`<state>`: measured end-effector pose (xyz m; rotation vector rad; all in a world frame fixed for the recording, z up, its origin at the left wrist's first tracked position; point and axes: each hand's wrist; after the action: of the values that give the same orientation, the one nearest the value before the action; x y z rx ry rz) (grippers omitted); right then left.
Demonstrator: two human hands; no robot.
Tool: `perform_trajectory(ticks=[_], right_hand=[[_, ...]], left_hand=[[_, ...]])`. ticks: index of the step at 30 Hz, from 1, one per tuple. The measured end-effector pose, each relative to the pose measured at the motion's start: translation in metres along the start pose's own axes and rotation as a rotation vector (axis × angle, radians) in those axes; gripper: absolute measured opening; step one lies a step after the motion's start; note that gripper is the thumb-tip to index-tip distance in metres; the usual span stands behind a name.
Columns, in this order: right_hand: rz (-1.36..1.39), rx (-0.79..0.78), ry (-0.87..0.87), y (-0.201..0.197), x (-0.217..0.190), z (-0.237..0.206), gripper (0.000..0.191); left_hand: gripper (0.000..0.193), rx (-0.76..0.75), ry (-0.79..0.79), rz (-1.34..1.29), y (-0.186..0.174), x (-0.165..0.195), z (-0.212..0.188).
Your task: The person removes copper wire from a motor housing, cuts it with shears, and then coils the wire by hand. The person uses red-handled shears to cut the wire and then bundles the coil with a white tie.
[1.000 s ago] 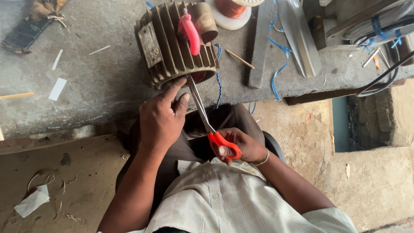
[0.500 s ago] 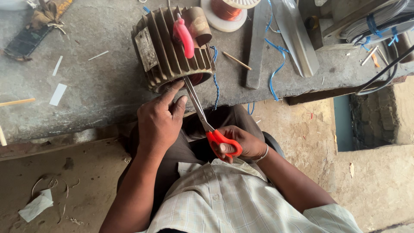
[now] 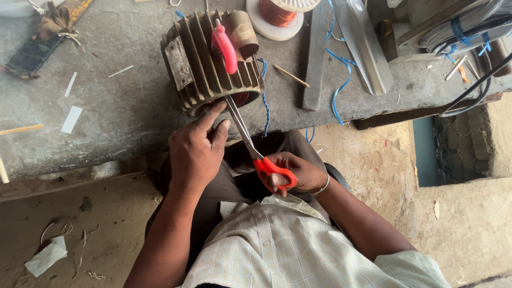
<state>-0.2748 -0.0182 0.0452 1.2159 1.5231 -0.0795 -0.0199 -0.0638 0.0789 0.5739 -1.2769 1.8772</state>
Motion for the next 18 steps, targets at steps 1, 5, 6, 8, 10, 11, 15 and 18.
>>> perform_trajectory(ticks=[1,5,6,8,10,11,15,18], right_hand=[[0.003,0.021,-0.003,-0.0006,0.0003,-0.0005,0.056],[-0.023,0.017,0.001,-0.0049,0.0011,-0.0029,0.057],[-0.034,0.029,0.003,-0.0060,0.0012,-0.0032,0.057],[-0.039,0.027,0.002,-0.0074,0.0021,-0.0031,0.056],[-0.022,-0.001,-0.004,-0.0073,0.0034,-0.0022,0.055],[-0.008,-0.014,-0.009,-0.0066,0.0043,-0.0013,0.055],[0.014,-0.015,-0.024,-0.0025,0.0055,0.0014,0.056],[-0.007,0.036,-0.011,-0.0015,0.0044,0.0018,0.058]], left_hand=[[0.030,0.008,0.007,-0.004,-0.0001,0.0001,0.0001],[0.030,0.014,0.005,-0.020,-0.0005,0.0013,-0.0007],[0.029,0.012,-0.004,-0.024,-0.0004,0.0018,-0.0009],[0.029,0.015,0.004,0.005,-0.0002,0.0026,-0.0010],[0.029,0.021,0.013,0.018,0.0000,0.0033,-0.0011],[0.029,0.027,0.019,0.015,0.0001,0.0034,-0.0012],[0.028,-0.013,-0.026,-0.005,0.0004,0.0029,-0.0010],[0.028,-0.017,-0.013,0.006,0.0007,0.0022,-0.0009]])
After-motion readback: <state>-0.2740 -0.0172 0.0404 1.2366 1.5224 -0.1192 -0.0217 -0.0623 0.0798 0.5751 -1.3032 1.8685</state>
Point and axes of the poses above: each hand's wrist, its own z-axis towards the middle knuckle, its own y-axis out of the palm, x = y × z, and after that the axes turned 8 degrees about z, right-handed
